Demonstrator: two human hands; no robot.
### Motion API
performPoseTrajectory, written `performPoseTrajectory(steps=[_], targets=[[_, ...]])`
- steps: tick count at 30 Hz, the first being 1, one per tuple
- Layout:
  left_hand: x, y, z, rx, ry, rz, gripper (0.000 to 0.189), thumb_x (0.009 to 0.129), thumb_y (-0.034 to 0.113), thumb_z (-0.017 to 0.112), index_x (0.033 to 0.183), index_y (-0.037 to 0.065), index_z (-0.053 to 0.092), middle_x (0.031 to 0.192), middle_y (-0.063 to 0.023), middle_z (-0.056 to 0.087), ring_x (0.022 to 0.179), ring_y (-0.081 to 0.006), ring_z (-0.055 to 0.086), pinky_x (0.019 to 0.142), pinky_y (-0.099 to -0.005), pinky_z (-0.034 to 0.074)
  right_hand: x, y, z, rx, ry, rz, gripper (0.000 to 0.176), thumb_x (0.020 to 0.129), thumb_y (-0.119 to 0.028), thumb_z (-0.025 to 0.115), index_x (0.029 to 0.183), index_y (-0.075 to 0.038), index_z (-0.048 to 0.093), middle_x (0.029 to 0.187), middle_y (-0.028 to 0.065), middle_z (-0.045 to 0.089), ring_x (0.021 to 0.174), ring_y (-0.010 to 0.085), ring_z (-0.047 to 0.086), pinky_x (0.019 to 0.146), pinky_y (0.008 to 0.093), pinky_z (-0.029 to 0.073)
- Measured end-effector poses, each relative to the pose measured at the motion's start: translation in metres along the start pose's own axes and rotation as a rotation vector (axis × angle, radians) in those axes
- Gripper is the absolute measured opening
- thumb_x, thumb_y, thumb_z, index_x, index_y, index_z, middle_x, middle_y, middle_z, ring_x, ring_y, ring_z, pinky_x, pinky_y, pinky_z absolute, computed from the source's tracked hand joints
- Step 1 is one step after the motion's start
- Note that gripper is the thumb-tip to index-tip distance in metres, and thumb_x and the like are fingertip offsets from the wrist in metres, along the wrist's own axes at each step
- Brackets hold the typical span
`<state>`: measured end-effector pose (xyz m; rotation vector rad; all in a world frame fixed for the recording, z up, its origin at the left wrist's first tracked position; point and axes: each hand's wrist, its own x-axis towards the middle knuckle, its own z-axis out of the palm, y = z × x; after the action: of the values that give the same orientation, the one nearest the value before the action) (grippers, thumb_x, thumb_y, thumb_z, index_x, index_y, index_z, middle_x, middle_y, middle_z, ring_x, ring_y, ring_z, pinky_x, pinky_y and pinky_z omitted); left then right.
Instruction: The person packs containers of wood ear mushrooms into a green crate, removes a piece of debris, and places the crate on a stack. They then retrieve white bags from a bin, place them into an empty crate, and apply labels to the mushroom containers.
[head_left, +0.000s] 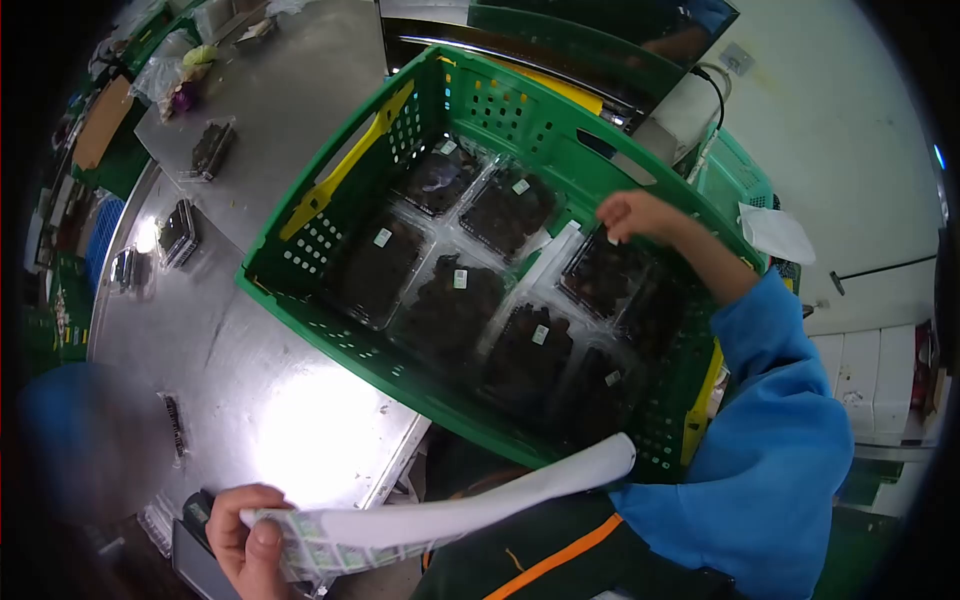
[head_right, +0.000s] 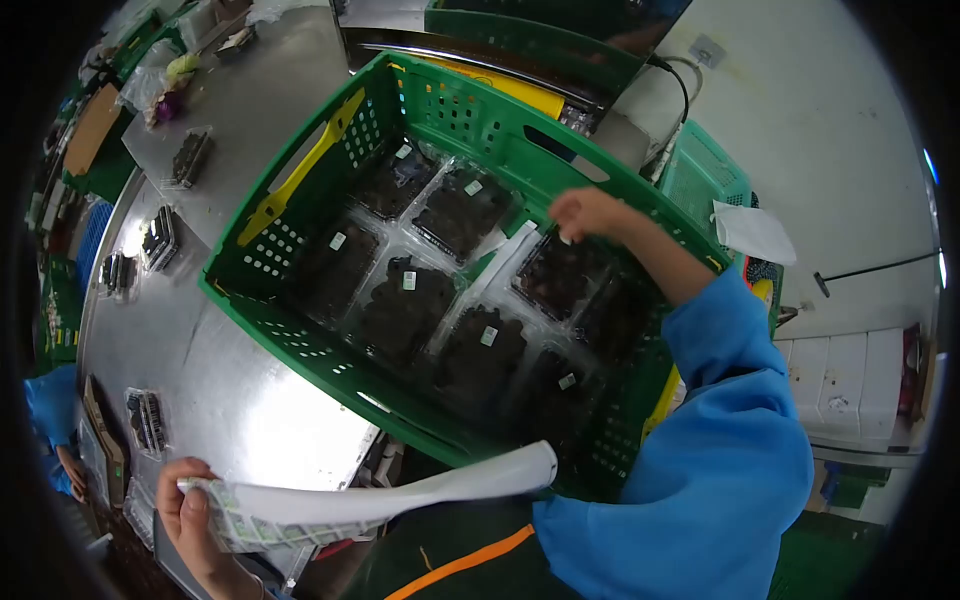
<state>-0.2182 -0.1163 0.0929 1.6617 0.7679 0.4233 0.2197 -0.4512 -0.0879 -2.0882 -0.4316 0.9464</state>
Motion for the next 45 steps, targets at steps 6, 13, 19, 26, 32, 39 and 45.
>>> performPoseTrajectory(steps=[6, 13, 19, 26, 32, 39, 45], targets=[[0.016, 0.021, 0.031, -0.057, -0.229, -0.053, 0.017, 0.083, 0.01, 0.056, 0.09, -0.004, 0.06, 0.072, -0.0013, 0.059, 0.063, -0.0042, 0.047, 0.055, -0.0166, 0.033, -0.045, -0.011, 0.045, -0.439, 0.352, -0.13, 0.022, 0.069, -0.01, 0.07, 0.085, 0.001, 0.059, 0.074, 0.0071, 0.06, 0.063, 0.0135, 0.058, 0.056, 0.0266, 0.049], [-0.002, 0.041, 0.035, -0.038, -0.38, -0.029, 0.019, 0.085, 0.008, 0.058, 0.098, -0.005, 0.06, 0.074, -0.0031, 0.061, 0.066, -0.0042, 0.052, 0.059, -0.017, 0.04, -0.174, -0.234, 0.184, 0.052, -0.299, -0.729, 0.032, 0.08, -0.023, 0.062, 0.1, 0.002, 0.058, 0.084, 0.0139, 0.064, 0.075, 0.0194, 0.063, 0.066, 0.0291, 0.049], [-0.011, 0.023, 0.01, 0.209, -0.19, -0.016, 0.016, 0.082, 0.008, 0.06, 0.094, -0.003, 0.061, 0.076, -0.0014, 0.06, 0.07, -0.0051, 0.051, 0.062, -0.0184, 0.04, -0.189, -0.218, 0.202, -0.226, 0.315, -1.304, 0.012, 0.076, -0.013, 0.063, 0.085, -0.005, 0.06, 0.082, 0.0059, 0.059, 0.076, 0.0191, 0.057, 0.068, 0.0297, 0.045], [-0.032, -0.044, -0.152, -0.071, 0.569, 0.096, 0.038, 0.086, 0.021, 0.05, 0.117, -0.001, 0.049, 0.113, -0.011, 0.053, 0.101, -0.018, 0.051, 0.087, -0.032, 0.04, -0.178, -0.02, -0.01, -0.365, 0.161, 0.19, 0.02, 0.072, -0.021, 0.069, 0.081, -0.003, 0.066, 0.065, 0.0051, 0.057, 0.055, 0.0107, 0.053, 0.049, 0.0256, 0.046], [-0.045, -0.066, -0.188, -0.401, 0.664, -0.15, 0.041, 0.087, 0.024, 0.048, 0.12, -0.001, 0.047, 0.115, -0.0118, 0.053, 0.103, -0.0209, 0.051, 0.088, -0.0339, 0.04, -0.098, 0.087, -0.01, -0.544, 0.037, 0.572, 0.033, 0.066, -0.027, 0.074, 0.079, 0.0, 0.061, 0.062, 0.01, 0.057, 0.054, 0.0195, 0.056, 0.047, 0.033, 0.045], [-0.084, -0.16, -0.2, -0.711, 0.447, -0.09, 0.035, 0.089, 0.027, 0.045, 0.108, 0.0, 0.053, 0.101, -0.0112, 0.062, 0.093, -0.0193, 0.059, 0.082, -0.0334, 0.046, -0.116, -0.042, 0.038, -0.327, 0.22, -0.194, 0.015, 0.074, -0.013, 0.066, 0.077, -0.004, 0.054, 0.062, -0.0011, 0.051, 0.057, 0.0069, 0.047, 0.052, 0.0231, 0.039], [-0.082, -0.184, -0.15, -0.886, 0.682, 0.004, 0.023, 0.089, 0.017, 0.046, 0.101, 0.0, 0.054, 0.1, -0.0099, 0.06, 0.092, -0.0194, 0.058, 0.081, -0.0328, 0.047, -0.19, -0.251, 0.22, -0.242, -0.662, -0.171, 0.03, 0.085, -0.03, 0.058, 0.088, 0.0, 0.061, 0.07, 0.0062, 0.062, 0.059, 0.0091, 0.059, 0.05, 0.0215, 0.048]])
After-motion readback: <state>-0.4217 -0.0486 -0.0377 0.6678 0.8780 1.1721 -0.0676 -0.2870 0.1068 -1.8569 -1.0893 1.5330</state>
